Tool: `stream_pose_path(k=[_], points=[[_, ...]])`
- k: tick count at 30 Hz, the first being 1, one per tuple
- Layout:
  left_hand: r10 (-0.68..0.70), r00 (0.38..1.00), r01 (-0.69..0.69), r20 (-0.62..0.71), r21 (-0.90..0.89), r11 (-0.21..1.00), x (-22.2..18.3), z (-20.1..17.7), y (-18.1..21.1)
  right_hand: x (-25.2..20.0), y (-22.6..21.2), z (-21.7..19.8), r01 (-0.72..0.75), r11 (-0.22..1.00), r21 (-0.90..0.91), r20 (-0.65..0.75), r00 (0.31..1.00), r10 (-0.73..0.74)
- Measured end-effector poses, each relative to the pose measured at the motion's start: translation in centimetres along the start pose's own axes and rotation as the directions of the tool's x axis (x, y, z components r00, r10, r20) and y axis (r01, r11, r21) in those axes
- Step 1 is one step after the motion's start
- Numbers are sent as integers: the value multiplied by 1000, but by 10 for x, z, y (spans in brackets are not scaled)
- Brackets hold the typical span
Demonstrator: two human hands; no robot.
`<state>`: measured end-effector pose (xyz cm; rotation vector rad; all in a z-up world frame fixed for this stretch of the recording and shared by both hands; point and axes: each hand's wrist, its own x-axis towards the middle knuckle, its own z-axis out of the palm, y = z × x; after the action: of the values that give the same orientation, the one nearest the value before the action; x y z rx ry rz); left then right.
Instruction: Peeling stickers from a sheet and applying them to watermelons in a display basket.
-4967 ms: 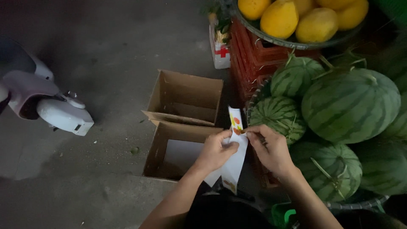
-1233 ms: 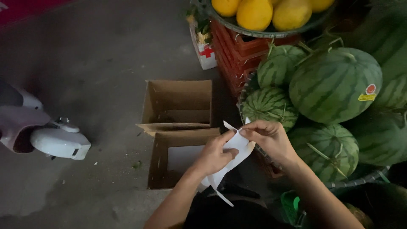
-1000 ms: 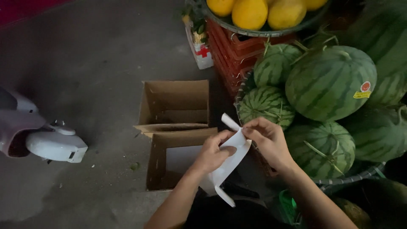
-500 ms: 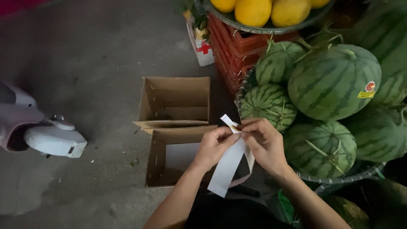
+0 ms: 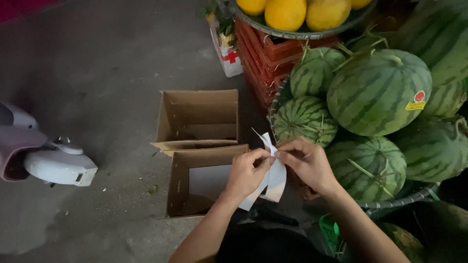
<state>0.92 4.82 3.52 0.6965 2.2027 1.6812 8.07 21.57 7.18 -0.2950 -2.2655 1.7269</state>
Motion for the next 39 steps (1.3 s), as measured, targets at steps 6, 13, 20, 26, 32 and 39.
stream_pose_path(k=[6,13,20,26,32,39], points=[[-91,996,87,-17,-141,986,1,8,-9,-1,31,-3,-268,944,192,-83,954,288],[-263,957,212,-124,-321,923,8,21,-42,-1,33,-3,-365,865,343,-150,888,434],[-518,842,434,-151,-380,817,10,18,-48,-18,39,-19,-273,910,312,-333,865,374],[-634,743,477,-213,-495,726,10,-9,-54,-93,99,-167,25,842,-539,-466,824,-323],[-701,705,583,-105,-476,658,3,-15,-23,-149,195,-246,-119,546,-829,-429,761,-486],[-641,766,555,-54,-446,702,13,2,-39,-140,200,-223,-11,586,-810,-363,795,-487]])
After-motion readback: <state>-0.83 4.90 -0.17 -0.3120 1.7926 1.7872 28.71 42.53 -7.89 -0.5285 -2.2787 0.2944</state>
